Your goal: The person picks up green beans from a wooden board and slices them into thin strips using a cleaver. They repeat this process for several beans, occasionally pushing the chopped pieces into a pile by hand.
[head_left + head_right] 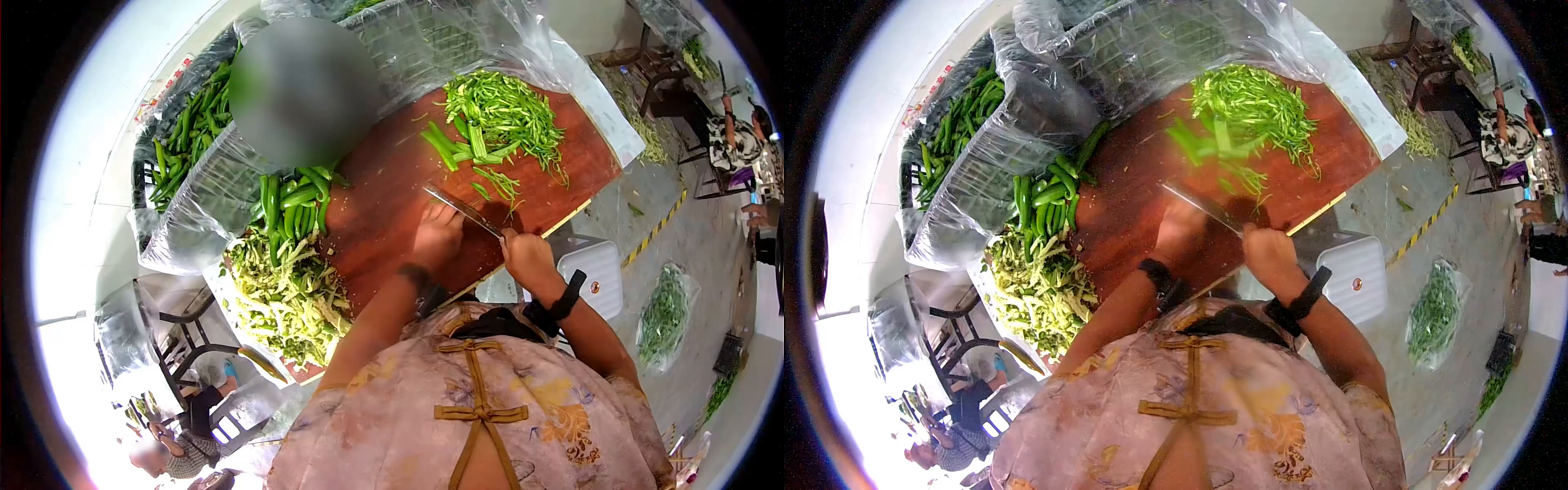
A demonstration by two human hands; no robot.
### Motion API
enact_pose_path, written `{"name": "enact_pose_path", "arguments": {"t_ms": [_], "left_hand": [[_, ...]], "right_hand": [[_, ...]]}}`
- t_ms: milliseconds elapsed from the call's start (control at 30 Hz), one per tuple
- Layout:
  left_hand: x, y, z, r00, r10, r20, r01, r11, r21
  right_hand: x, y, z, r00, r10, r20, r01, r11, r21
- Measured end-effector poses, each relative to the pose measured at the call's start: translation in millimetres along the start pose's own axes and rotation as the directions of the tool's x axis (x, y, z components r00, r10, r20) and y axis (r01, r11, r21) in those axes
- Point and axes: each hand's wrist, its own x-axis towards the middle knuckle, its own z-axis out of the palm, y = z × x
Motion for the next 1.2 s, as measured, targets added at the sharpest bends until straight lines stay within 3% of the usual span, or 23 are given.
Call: {"name": "enact_pose_path", "arguments": {"t_ms": [333, 433, 667, 767, 867, 933, 1033, 1200], "left_hand": [[-0.4, -6.3, 6.2, 0.999, -0.010, -0.032, 0.006, 0.994, -0.107], [0.0, -10.0, 8.5, 1.000, 0.006, -0.001, -0.006, 0.995, -0.101], [-5.6, -1.4, -6.1, 0.994, 0.038, -0.102, -0.035, 0.999, 0.030], [-0.2, -0.1, -0.4, 0.998, 0.020, -0.054, -0.020, 1.000, 0.001], [6.1, -1.8, 4.7, 0.998, 0.015, 0.064, -0.015, 1.000, 0.002], [10.3, -1.3, 6.7, 0.998, 0.060, -0.028, -0.060, 0.998, 0.001], [7.8, -0.3, 7.8, 1.000, -0.008, -0.022, 0.007, 1.000, -0.026], [7.7, -4.6, 10.8, 0.993, 0.059, -0.100, -0.062, 0.998, -0.022]], "right_hand": [[24.1, -5.8, 14.6, 0.998, -0.059, -0.010, 0.058, 0.998, -0.019], [43.3, -13.5, 18.1, 0.986, -0.134, -0.094, 0.137, 0.990, 0.025], [42.6, 6.4, 11.1, 0.995, -0.029, -0.091, 0.024, 0.998, -0.050], [21.5, 5.0, 0.6, 0.997, 0.023, -0.072, -0.026, 0.999, -0.037], [5.5, 6.7, 3.4, 0.996, -0.040, -0.085, 0.040, 0.999, 0.001], [1.5, 7.9, 6.0, 0.998, -0.019, -0.063, 0.017, 1.000, -0.023], [-2.7, 6.2, 5.2, 0.999, 0.019, -0.027, -0.020, 0.999, -0.039], [-2.8, 3.8, 3.0, 0.999, 0.047, 0.001, -0.047, 0.998, -0.042]]}}
